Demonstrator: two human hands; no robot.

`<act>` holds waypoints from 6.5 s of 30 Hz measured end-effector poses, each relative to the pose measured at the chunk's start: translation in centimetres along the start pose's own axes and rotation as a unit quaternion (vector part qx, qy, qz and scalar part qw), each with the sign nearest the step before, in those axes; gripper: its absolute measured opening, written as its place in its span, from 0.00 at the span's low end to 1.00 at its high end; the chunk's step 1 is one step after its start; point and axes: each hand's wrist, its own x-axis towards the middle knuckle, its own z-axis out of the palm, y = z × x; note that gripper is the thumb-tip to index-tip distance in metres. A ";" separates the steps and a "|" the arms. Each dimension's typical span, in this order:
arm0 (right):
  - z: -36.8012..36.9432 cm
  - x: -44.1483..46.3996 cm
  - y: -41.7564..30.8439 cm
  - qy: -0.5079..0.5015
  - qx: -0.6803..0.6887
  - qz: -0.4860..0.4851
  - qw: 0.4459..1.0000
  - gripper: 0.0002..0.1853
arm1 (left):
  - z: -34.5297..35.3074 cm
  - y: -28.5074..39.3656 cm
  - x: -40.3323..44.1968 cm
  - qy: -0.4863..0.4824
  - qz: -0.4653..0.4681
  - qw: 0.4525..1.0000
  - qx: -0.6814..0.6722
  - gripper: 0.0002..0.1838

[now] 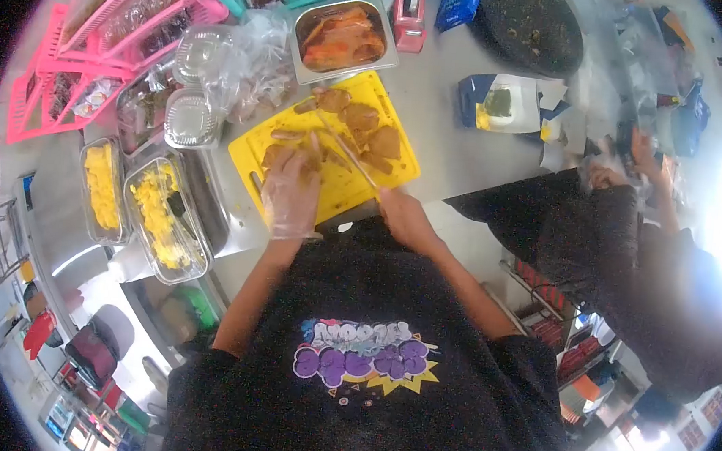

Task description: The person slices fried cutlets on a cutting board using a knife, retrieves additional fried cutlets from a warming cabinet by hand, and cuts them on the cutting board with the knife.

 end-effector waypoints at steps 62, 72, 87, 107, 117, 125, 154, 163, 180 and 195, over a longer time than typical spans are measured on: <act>-0.7 -6.4 -3.4 -0.027 -0.041 0.069 0.996 0.29 | 2.0 0.3 1.3 0.008 -0.163 0.982 -0.094 0.25; -1.9 -8.6 -1.2 0.065 0.045 0.042 0.996 0.26 | 0.9 0.8 3.8 -0.082 -0.163 0.983 -0.012 0.17; -1.8 -9.1 1.0 0.133 0.096 -0.003 0.986 0.27 | 0.9 -3.8 13.1 -0.240 0.203 0.867 0.388 0.12; -1.8 -9.9 2.7 0.136 0.174 0.027 0.975 0.28 | 3.5 -0.7 6.1 -0.055 -0.185 0.980 0.056 0.24; -1.9 -10.1 2.6 0.157 0.163 0.013 0.974 0.27 | 5.8 0.6 7.3 -0.064 -0.084 0.971 0.214 0.32; -2.5 -10.1 2.3 0.153 0.158 0.022 0.975 0.27 | 2.0 -2.3 8.9 -0.179 -0.131 0.975 0.036 0.27; 1.7 -6.2 -2.0 -0.043 -0.167 -0.057 0.983 0.29 | 3.0 -1.8 -3.5 -0.015 -0.225 0.966 -0.123 0.15; 0.7 -5.8 -2.9 -0.067 -0.178 0.037 0.981 0.30 | 4.1 -2.8 -3.2 0.004 -0.219 0.967 -0.134 0.15; 4.2 1.8 -1.7 -0.045 -0.070 -0.049 0.995 0.34 | 3.4 -0.6 -2.6 0.026 -0.215 0.973 -0.081 0.14; 1.5 -7.3 3.0 0.103 0.249 0.081 0.960 0.30 | -4.9 3.2 -3.4 -0.041 -0.132 0.643 -0.753 0.25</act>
